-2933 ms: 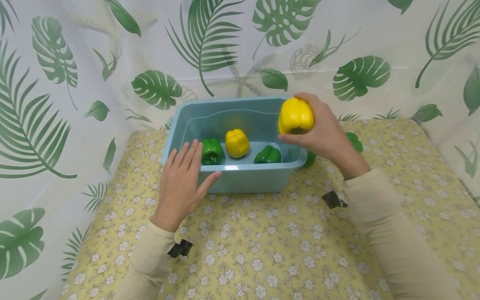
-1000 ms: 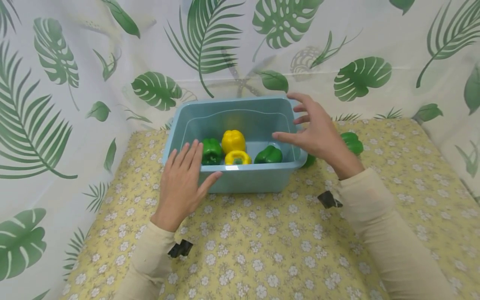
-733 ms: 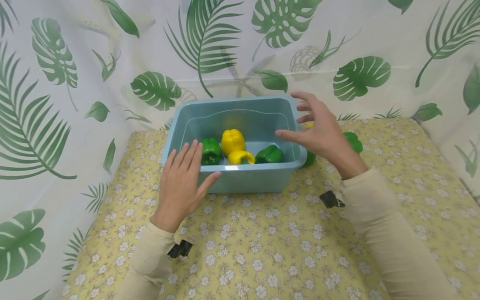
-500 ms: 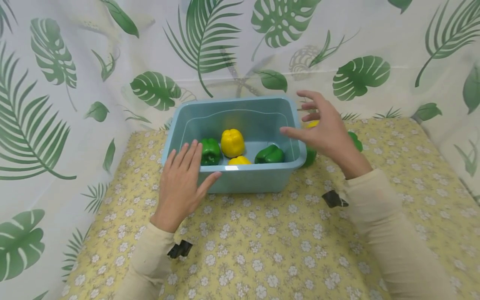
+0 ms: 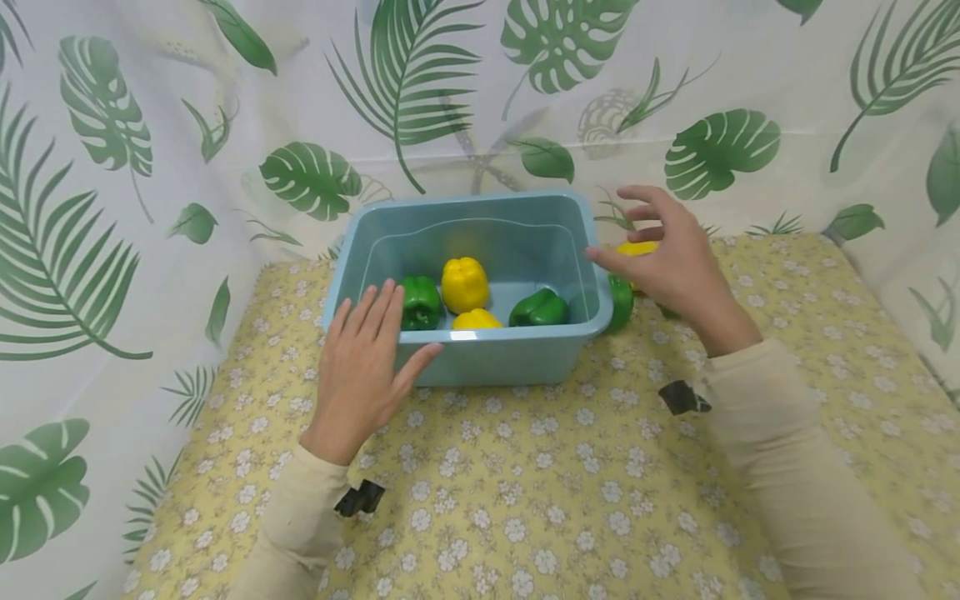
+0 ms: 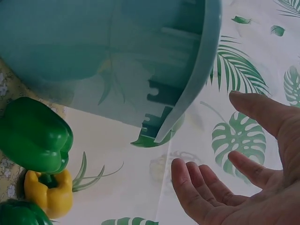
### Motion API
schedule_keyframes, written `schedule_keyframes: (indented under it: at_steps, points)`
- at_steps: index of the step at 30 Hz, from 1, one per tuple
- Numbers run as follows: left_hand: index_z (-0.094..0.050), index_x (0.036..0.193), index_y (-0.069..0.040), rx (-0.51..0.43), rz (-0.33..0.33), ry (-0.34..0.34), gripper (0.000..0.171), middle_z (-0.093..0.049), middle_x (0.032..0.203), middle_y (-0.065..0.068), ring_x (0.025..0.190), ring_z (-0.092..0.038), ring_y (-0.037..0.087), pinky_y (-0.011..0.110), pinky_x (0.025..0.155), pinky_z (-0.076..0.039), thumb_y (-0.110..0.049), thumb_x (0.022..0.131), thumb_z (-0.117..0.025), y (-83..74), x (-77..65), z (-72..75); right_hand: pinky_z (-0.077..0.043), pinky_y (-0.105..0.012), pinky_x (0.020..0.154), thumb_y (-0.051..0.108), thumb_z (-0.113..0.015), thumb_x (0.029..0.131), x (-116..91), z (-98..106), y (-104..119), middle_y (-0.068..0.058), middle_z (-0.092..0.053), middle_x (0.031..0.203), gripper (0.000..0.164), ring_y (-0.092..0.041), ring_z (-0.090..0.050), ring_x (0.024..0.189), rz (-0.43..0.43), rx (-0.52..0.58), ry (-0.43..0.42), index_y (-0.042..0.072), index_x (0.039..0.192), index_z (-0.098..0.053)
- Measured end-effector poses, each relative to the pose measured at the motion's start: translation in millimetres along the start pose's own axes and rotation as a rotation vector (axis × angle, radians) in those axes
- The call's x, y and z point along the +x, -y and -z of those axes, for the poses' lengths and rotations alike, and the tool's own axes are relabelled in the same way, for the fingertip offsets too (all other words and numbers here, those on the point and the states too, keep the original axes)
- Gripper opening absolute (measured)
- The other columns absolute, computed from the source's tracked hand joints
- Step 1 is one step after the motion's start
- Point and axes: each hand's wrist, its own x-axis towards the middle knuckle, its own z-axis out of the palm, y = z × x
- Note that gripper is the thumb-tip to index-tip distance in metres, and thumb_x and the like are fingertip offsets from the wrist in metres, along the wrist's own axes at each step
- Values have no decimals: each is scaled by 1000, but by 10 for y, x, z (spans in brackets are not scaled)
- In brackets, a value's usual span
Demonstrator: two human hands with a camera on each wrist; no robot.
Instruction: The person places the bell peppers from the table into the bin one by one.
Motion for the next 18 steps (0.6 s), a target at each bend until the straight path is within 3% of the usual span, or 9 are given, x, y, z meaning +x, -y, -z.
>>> schedule_keyframes:
  at_steps: [7, 13, 18]
  points:
    - [-35, 156, 0, 3, -1, 3, 86, -40, 158, 17, 146, -37, 33, 49, 124, -19, -61, 99, -54, 6, 3, 3, -47, -26, 78, 35, -77, 91, 15, 8, -78, -20, -45, 147, 76, -38, -51, 123, -16, -18, -11, 16, 156, -41]
    - [-35, 157, 0, 3, 1, 8, 86, -39, 159, 17, 147, -36, 33, 48, 124, -19, -61, 98, -54, 7, 2, 3, -46, -22, 75, 36, -76, 92, 26, 16, -153, -21, -45, 147, 75, -36, -51, 121, -29, -21, -9, 14, 155, -42]
    - [-38, 155, 0, 5, 3, 1, 86, -40, 158, 17, 146, -36, 33, 49, 124, -20, -61, 98, -55, 4, 3, 0, -49, -40, 84, 38, -76, 92, 45, 3, -223, -22, -44, 146, 77, -38, -50, 123, -64, -21, 0, 13, 155, -40]
